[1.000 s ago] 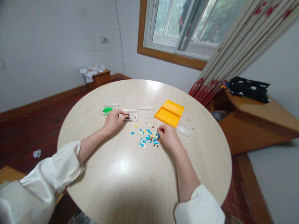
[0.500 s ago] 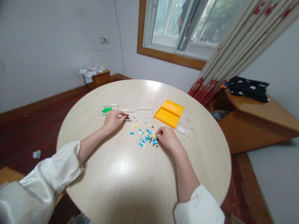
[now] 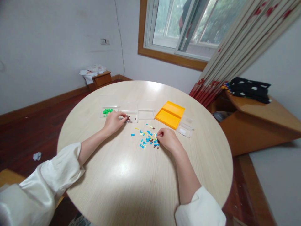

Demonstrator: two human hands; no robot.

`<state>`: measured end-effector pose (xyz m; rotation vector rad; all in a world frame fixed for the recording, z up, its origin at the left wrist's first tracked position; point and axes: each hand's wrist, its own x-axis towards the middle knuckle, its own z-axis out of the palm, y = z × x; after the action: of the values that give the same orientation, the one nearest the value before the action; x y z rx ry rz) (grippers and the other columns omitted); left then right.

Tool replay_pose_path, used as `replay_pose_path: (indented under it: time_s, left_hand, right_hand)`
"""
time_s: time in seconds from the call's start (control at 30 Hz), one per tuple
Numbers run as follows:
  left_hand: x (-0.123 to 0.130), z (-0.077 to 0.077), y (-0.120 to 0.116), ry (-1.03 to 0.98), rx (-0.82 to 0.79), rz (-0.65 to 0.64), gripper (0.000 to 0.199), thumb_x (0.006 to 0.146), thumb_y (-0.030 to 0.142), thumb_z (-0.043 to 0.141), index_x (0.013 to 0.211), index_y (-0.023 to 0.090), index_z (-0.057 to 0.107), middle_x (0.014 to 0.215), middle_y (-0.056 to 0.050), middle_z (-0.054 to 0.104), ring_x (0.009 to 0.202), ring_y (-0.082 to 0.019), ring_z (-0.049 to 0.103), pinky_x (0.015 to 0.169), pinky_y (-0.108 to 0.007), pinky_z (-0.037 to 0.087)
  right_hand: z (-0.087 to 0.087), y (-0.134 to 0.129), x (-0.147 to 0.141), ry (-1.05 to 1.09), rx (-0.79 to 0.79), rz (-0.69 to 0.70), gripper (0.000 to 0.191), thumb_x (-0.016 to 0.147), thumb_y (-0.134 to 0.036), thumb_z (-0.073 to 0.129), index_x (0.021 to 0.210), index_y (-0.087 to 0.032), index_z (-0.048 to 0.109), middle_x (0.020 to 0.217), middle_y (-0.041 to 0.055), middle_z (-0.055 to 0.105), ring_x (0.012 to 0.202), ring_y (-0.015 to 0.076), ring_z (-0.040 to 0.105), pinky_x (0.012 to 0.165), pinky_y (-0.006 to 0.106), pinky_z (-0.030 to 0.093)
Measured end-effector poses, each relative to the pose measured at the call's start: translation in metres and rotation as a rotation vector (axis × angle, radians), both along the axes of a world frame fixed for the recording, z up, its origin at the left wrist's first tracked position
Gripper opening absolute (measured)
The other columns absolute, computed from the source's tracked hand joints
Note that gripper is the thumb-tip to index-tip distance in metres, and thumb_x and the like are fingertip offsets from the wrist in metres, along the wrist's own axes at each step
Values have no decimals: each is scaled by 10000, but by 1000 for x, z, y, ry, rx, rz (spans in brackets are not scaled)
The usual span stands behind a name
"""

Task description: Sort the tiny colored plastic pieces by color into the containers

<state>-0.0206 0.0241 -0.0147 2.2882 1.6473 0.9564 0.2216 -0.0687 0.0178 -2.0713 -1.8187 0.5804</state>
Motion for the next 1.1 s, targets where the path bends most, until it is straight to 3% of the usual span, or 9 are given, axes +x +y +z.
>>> replay_pose_path:
  time_s: [0.27,0.63,1.1]
  left_hand:
    - [1,0,-1,-72,53,-36,119,812,244,576,760,200,674,799,-31,701,797,-222,554,774,-364,349]
    - [7,6,-9,-173,93,-159,90,791,194,560,743,189,635,777,-27,681,764,-183,551,786,-346,385]
    - [16,6,-26,-251,67,-556,75,792,238,623,831,183,657,825,-49,692,825,-176,584,791,-335,440]
  right_hand:
    - [0,-1,0,4,52,38,47,634,-131,566,610,-165,588,581,2,607,560,122,546,513,208,362]
    - [2,0,-2,325,262,-42,78,624,-247,578,617,-169,572,608,30,637,559,142,586,529,234,433]
    - [-3,0,-29,485,384,151,146,710,-308,587,778,-197,654,816,49,698,776,186,636,774,345,512]
